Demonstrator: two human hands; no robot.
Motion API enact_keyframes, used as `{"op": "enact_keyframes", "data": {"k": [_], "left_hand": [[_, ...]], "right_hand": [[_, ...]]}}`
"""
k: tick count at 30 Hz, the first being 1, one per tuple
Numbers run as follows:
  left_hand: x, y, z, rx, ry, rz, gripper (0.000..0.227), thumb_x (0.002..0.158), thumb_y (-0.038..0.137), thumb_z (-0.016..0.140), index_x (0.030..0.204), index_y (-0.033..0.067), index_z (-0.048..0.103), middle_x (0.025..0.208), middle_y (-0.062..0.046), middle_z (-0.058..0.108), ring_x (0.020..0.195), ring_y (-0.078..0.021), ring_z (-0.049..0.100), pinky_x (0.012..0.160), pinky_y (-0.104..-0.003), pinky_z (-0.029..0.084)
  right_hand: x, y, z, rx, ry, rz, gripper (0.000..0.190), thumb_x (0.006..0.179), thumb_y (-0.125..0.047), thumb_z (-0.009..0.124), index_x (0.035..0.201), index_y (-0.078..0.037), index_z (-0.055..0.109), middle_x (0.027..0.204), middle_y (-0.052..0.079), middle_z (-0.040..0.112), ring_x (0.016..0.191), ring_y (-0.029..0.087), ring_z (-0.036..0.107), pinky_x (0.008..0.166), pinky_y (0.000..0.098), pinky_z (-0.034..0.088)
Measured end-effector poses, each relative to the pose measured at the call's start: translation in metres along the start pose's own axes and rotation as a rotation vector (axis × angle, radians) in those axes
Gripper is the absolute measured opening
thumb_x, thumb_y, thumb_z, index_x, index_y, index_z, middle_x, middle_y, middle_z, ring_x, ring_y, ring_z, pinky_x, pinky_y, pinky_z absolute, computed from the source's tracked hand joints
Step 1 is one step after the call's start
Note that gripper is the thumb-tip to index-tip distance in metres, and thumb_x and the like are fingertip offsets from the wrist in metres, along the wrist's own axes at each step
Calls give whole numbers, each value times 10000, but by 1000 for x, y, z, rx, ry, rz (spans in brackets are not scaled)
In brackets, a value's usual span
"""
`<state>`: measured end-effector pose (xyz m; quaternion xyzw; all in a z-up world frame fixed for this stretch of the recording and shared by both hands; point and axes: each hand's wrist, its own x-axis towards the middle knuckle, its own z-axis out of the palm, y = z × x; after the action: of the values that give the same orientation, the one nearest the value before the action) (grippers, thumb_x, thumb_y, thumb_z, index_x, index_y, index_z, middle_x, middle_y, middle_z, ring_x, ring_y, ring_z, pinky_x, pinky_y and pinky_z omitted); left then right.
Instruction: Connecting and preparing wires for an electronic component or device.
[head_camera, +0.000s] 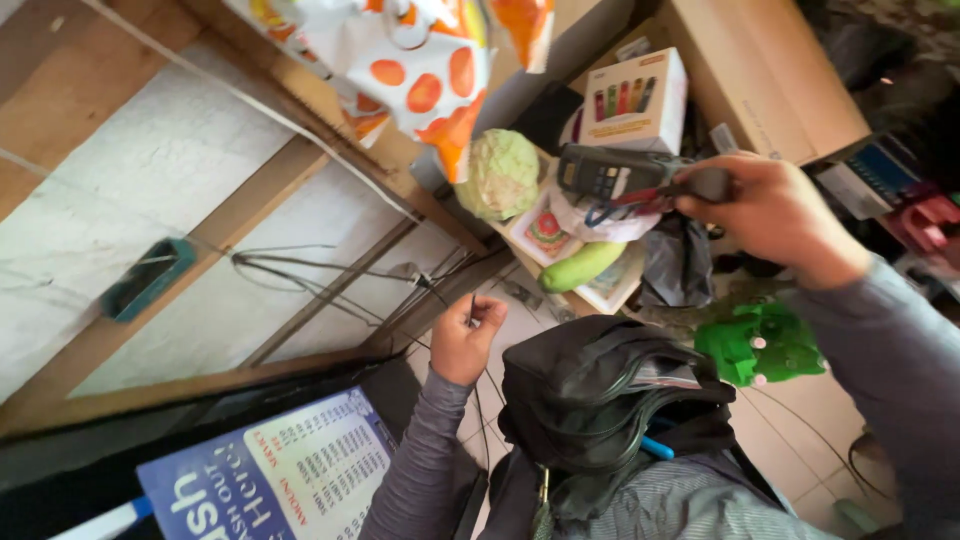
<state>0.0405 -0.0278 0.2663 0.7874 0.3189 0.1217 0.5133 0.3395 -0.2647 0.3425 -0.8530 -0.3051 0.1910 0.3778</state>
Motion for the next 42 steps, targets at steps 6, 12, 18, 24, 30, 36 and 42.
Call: {"op": "enact_keyframes", "data": {"k": [6, 12, 18, 24, 30, 36, 42], "left_hand": [[54, 61, 57, -267, -276, -102, 429, 974, 467, 659, 1020, 51, 750, 796, -49, 745, 651, -63, 603, 605, -251, 465], [110, 89, 115, -737, -554, -427, 337, 977, 432, 637, 1028, 100, 666, 808, -118, 762, 360, -49, 399, 330, -248, 258], [113, 107, 163, -813, -524, -232, 202, 964, 271, 703, 1052, 91, 680, 861, -82, 749, 512, -51, 513, 449, -233, 363], [109, 128, 188, -478, -548, 178, 311, 1002, 288, 710, 1146, 14, 682, 976, -49, 741, 865, -80, 696, 782, -227, 557], [122, 68, 151, -499, -530, 121, 309, 987, 277, 728, 1127, 6, 680, 914, -14, 685, 772, -77, 614, 683, -233, 497], [106, 58, 123, -381, -446, 135, 278, 1005, 292, 711, 1065, 21, 694, 860, 4, 673, 753, -81, 627, 706, -233, 505], [96, 30, 132, -426, -430, 89, 299, 997, 311, 711, 1053, 18, 691, 847, 10, 651, 737, -81, 605, 692, -235, 494]], "right_hand": [[-73, -3, -26, 178, 128, -305, 336, 809, -29, 822, 1129, -92, 739, 1074, 68, 701, 989, 171, 701, 880, 292, 564], [-105, -10, -17, 173, 50, -554, 400, 708, -21, 835, 1079, -145, 752, 1119, 82, 698, 1003, 196, 718, 844, 311, 590], [-115, -14, -33, 1271, -454, -80, 683, 954, -62, 634, 1536, -142, 287, 1428, 89, 549, 1202, 278, 654, 956, 402, 561], [-138, 41, -21, 1088, -240, 426, 367, 1038, -171, 564, 1388, -96, 486, 890, 86, 712, 683, 160, 685, 560, 304, 551], [-290, 152, -6, 330, -295, 939, 210, 950, -184, 706, 1072, -83, 568, 762, 125, 650, 581, 229, 607, 495, 380, 497], [-481, 252, 97, 184, -650, 1350, 258, 891, -92, 686, 1148, -72, 697, 898, 115, 770, 801, 234, 733, 737, 378, 601], [-614, 361, 201, -93, -696, 1243, 304, 920, -257, 604, 1124, -152, 803, 1077, 55, 820, 1067, 176, 744, 1002, 334, 557]]}}
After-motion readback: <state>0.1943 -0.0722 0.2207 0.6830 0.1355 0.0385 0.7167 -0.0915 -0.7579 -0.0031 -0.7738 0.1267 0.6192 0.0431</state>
